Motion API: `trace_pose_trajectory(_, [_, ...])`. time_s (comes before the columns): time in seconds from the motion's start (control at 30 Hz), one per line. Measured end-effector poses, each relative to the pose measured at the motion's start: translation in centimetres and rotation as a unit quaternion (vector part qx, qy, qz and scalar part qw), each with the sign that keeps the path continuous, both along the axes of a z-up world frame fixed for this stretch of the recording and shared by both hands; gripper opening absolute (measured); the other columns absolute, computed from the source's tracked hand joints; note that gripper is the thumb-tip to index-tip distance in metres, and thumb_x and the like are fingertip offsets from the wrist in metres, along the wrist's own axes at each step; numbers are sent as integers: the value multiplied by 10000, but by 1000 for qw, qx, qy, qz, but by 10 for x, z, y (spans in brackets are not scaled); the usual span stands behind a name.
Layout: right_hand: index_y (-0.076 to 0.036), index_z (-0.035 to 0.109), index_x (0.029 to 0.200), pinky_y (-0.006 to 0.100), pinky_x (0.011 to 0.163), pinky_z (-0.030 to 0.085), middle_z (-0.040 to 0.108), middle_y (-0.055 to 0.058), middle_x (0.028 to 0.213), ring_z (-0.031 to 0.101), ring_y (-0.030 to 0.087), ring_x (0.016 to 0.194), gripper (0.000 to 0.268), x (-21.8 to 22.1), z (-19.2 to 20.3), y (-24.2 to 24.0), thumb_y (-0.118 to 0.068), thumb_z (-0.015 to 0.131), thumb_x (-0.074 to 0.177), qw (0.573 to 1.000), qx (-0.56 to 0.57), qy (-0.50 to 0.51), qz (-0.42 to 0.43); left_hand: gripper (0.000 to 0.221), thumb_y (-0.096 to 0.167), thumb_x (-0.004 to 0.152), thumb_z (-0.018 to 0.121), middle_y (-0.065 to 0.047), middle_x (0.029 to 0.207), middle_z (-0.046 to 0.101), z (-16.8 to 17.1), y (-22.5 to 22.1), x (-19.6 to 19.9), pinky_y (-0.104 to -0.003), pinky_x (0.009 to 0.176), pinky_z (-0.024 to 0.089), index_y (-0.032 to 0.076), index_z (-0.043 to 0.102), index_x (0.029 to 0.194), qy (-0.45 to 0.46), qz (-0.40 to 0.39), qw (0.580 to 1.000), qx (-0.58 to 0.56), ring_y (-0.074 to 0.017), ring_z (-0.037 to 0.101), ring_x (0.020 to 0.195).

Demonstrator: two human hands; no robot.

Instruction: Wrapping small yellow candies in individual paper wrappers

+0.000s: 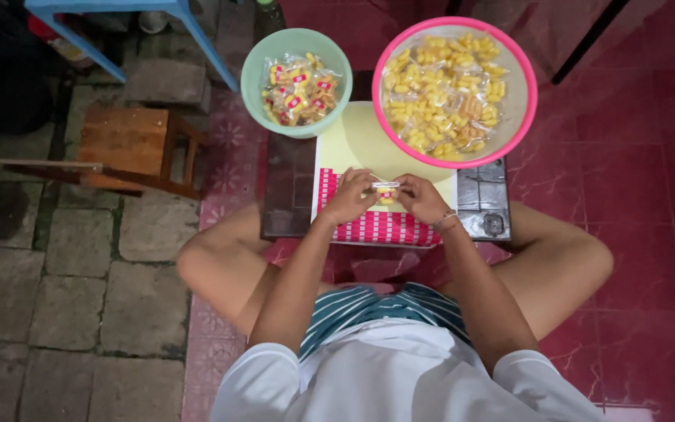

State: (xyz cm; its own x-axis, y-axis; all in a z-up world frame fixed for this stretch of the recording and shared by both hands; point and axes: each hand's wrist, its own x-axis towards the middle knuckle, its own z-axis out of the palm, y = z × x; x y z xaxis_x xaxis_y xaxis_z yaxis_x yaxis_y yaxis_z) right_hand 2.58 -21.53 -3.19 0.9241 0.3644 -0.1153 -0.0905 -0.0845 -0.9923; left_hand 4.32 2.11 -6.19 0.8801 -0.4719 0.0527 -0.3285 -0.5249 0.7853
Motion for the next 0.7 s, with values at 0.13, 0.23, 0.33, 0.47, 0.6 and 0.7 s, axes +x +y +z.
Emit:
trace_pose_trajectory(0.13, [-34,611,1194,229,683,494,700,38,898,603,94,740,220,1,8,-1,-51,672,983,1000,-4,-2,12,191,350,927,683,6,1262,678,-12,-1,4,-494,1267,88,162,702,957,-2,5,1000,7,-227,428,1419])
trace_pose_trajectory(0.23, [-36,589,1208,193,615,462,674,21,855,561,58,653,216,1,7,0,-76,644,1003,1000,5,14,17,189,342,929,665,3,1270,675,-18,1,5,-497,1270,90,158,699,959,6,5,1000,10,-228,427,1421])
trace_pose_trajectory(0.33, [-43,584,1204,166,559,438,675,21,857,545,35,609,214,5,-1,0,-34,625,994,1000,9,15,16,196,345,913,672,-1,1254,672,-18,-1,6,-506,1264,104,156,695,961,-8,0,1000,13,-236,438,1402])
trace_pose_trajectory(0.47, [-43,581,1212,177,535,433,679,34,871,531,43,601,210,0,12,-1,-49,617,1006,1000,-2,10,22,185,341,895,679,14,1238,678,-18,-3,3,-500,1266,94,162,698,940,-11,9,1000,10,-222,441,1402])
trace_pose_trajectory(0.6, [-52,576,1209,175,529,439,684,37,862,540,45,588,206,0,12,-1,-50,613,1006,1000,-2,21,17,164,325,866,708,34,1211,681,-26,-4,4,-495,1261,113,170,681,911,-27,25,999,5,-215,454,1391])
trace_pose_trajectory(0.7, [-15,585,1216,223,481,503,697,125,886,585,112,526,233,5,-11,-5,-30,640,990,1000,8,22,-7,161,312,894,680,25,1265,675,-17,-1,4,-480,1270,107,193,728,991,-4,23,1000,1,-208,449,1405])
